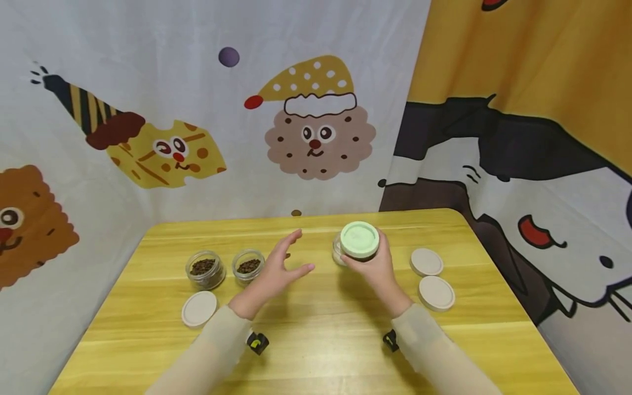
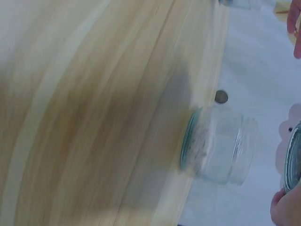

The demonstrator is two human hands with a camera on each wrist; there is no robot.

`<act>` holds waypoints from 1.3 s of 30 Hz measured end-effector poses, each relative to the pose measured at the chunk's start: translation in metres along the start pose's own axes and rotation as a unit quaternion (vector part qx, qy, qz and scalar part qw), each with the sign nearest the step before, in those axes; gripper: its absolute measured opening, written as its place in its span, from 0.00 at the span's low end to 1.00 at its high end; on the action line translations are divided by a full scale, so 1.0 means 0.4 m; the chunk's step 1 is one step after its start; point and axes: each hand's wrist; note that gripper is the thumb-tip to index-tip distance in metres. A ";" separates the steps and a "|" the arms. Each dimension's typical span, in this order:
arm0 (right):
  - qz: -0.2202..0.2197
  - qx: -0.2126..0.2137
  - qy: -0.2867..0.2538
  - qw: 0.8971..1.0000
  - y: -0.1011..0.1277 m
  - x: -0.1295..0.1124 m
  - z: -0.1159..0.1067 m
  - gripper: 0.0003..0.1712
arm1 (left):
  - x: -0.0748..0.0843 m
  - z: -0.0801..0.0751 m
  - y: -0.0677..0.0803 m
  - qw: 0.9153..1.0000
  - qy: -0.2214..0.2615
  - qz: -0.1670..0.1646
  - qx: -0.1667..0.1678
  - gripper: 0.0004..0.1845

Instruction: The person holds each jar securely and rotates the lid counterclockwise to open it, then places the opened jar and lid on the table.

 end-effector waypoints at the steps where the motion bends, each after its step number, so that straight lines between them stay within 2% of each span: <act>1: -0.003 -0.007 0.003 1.000 0.010 -0.012 0.006 0.53 | 0.000 -0.004 0.001 1.000 0.003 0.002 0.002 0.46; 7: -0.010 -0.037 0.015 0.999 0.052 -0.049 0.038 0.53 | -0.003 -0.017 0.007 1.000 0.004 0.005 0.008 0.46; 12: -0.012 -0.062 0.017 0.998 0.040 0.003 0.062 0.55 | -0.005 -0.025 0.012 1.000 0.007 0.013 0.014 0.46; 14: -0.020 -0.073 0.007 0.997 0.046 0.000 0.073 0.56 | -0.004 -0.029 0.015 1.000 0.008 0.014 0.017 0.46; 19: -0.026 -0.104 -0.016 0.994 0.085 -0.046 0.095 0.54 | -0.003 -0.041 0.022 1.000 0.003 0.014 0.024 0.46; 25: -0.022 -0.122 -0.013 0.992 0.106 -0.049 0.127 0.53 | -0.006 -0.051 0.035 0.999 0.018 0.017 0.027 0.47; 34: -0.022 -0.145 -0.029 0.989 0.126 -0.052 0.166 0.53 | -0.016 -0.060 0.055 0.998 0.039 0.037 0.018 0.48; 39: -0.027 -0.156 -0.030 0.987 0.133 -0.058 0.184 0.51 | -0.015 -0.063 0.062 0.998 0.034 0.041 0.017 0.48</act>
Point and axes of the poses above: each hand's wrist, its own y-axis away from the middle knuckle, its own z-axis out of the palm, x = y × z, and after that the axes turned 12 degrees about z, right-handed
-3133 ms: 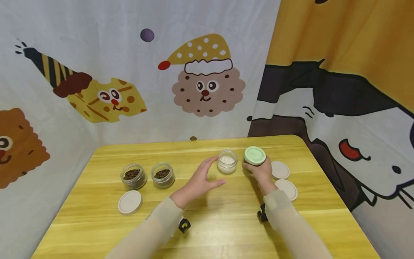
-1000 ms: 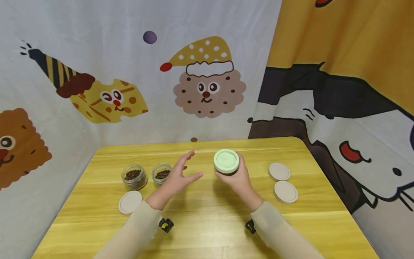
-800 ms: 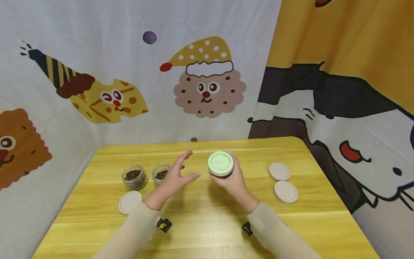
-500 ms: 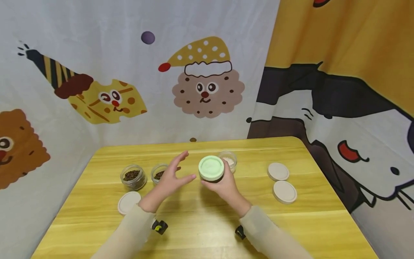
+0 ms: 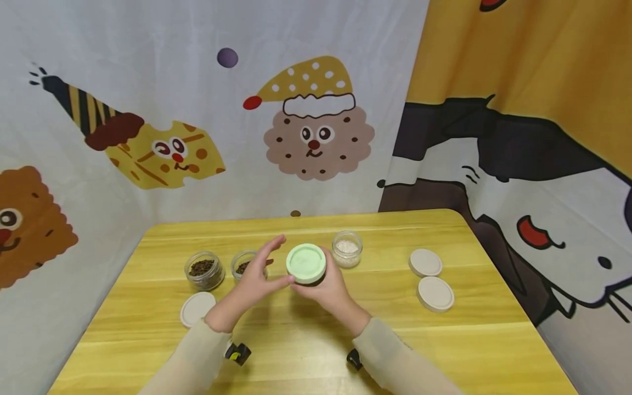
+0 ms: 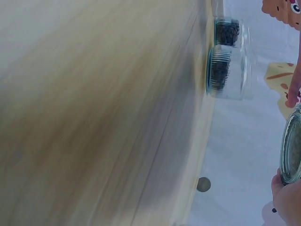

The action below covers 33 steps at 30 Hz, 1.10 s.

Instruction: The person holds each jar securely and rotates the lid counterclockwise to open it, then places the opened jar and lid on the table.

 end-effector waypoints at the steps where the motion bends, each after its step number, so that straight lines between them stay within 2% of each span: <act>1: -0.001 -0.003 0.000 1.000 0.001 -0.001 0.003 0.51 | 0.003 -0.001 0.001 1.000 -0.006 0.001 0.000 0.48; 10: -0.008 -0.023 0.009 1.000 0.005 -0.019 0.020 0.50 | 0.019 -0.004 0.008 0.999 -0.023 0.027 0.004 0.50; 17: -0.005 -0.025 0.019 0.999 0.004 -0.044 0.025 0.50 | 0.037 -0.008 0.001 1.000 -0.024 0.020 0.001 0.51; 23: -0.009 -0.030 0.020 0.999 0.006 -0.063 0.025 0.51 | 0.056 -0.014 -0.009 0.999 -0.028 0.028 -0.001 0.53; 33: -0.029 -0.025 0.017 0.999 -0.019 0.001 0.031 0.52 | 0.067 -0.010 -0.020 0.999 -0.037 0.023 -0.010 0.55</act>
Point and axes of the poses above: each hand's wrist, its own y-axis away from the middle knuckle, its own z-axis out of the palm, x = y × z, and after that the axes turned 12 degrees about z, right-handed
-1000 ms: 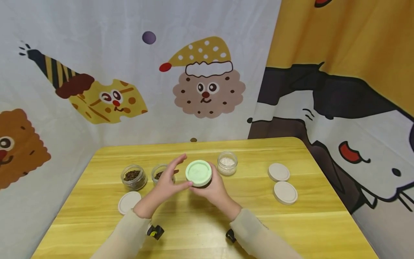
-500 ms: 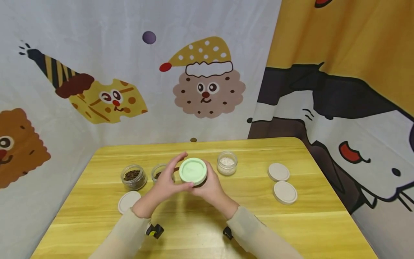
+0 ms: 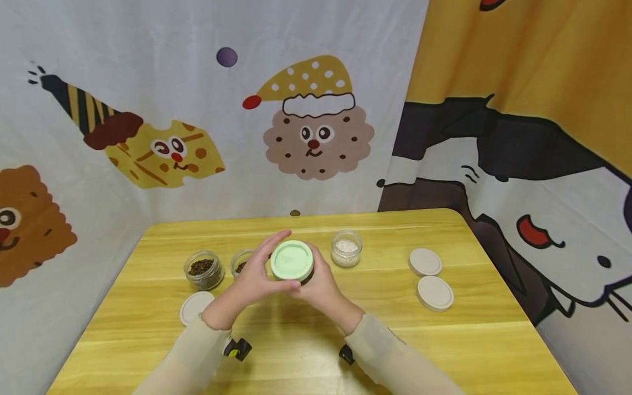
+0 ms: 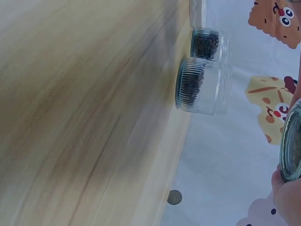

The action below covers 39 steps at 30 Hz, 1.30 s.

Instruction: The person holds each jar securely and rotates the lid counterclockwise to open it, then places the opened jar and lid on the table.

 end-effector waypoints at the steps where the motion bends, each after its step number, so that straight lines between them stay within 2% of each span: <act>1: -0.006 -0.002 0.000 1.000 -0.001 0.002 0.000 0.52 | 0.001 0.000 -0.001 1.000 -0.001 0.001 -0.001 0.55; 6: -0.017 -0.009 -0.001 1.000 -0.001 0.003 -0.002 0.52 | 0.005 0.001 -0.007 1.000 -0.009 0.005 -0.002 0.55; 10: -0.009 -0.007 0.007 1.000 0.001 -0.003 -0.004 0.53 | 0.003 0.006 -0.011 1.000 -0.008 0.007 0.001 0.54; 18: -0.005 0.003 0.012 1.000 0.004 -0.011 -0.004 0.54 | 0.006 0.025 -0.015 1.000 0.010 0.006 0.029 0.52; 28: -0.017 0.009 0.029 0.999 0.004 -0.009 -0.009 0.53 | 0.022 0.046 -0.015 0.998 0.008 -0.027 0.050 0.54; 33: -0.015 0.013 0.028 0.999 0.004 -0.013 -0.009 0.54 | 0.027 0.051 -0.017 0.997 0.008 -0.043 0.060 0.52; 39: -0.010 0.027 0.033 0.999 0.001 -0.016 -0.003 0.54 | 0.031 0.060 -0.021 0.994 -0.013 -0.071 0.084 0.47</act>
Point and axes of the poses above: each hand's wrist, its own y-axis away from the middle knuckle, its own z-axis out of the palm, x = y × z, and after that the axes turned 12 degrees about z, right-handed
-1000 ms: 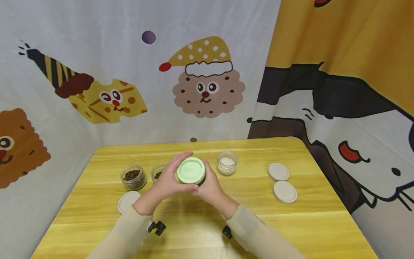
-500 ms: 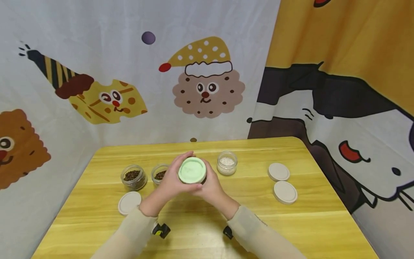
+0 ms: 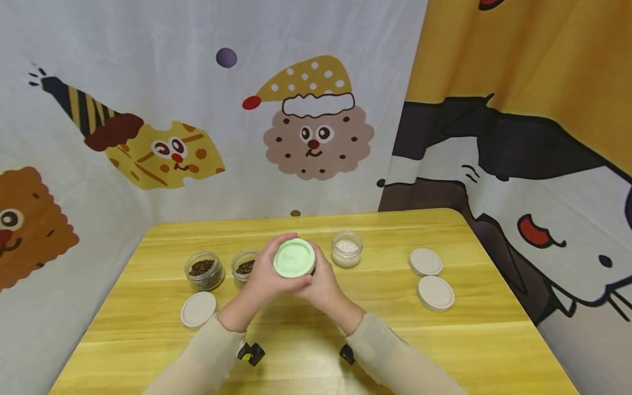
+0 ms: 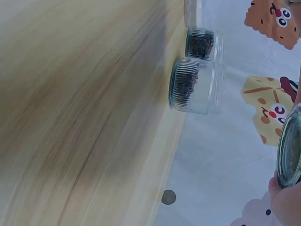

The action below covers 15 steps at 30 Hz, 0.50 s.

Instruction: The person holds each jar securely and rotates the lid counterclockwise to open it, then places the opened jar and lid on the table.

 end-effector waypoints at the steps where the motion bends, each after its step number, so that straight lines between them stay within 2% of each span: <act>1: 0.001 0.003 0.002 1.000 -0.001 0.000 0.001 0.54 | 0.001 0.002 0.000 1.000 -0.001 -0.002 0.005 0.46; 6: 0.006 0.012 0.000 1.000 -0.003 0.004 0.002 0.54 | 0.004 0.012 0.001 0.999 -0.003 0.011 0.030 0.46; 9: 0.003 0.007 -0.002 1.000 -0.002 0.005 -0.002 0.54 | 0.001 0.016 0.005 0.999 -0.002 0.015 0.032 0.48; 12: -0.004 0.001 -0.004 1.000 -0.001 0.006 -0.009 0.54 | -0.004 0.013 0.010 1.000 0.007 0.021 0.014 0.52; 15: -0.007 -0.001 -0.008 1.000 -0.001 0.006 -0.016 0.54 | -0.010 0.000 0.013 0.998 0.036 0.043 -0.023 0.56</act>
Point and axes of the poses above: each hand's wrist, its own y-axis away from the middle knuckle, its own z-axis out of the palm, x = y × z, and after that the axes turned 12 degrees about z, right-handed
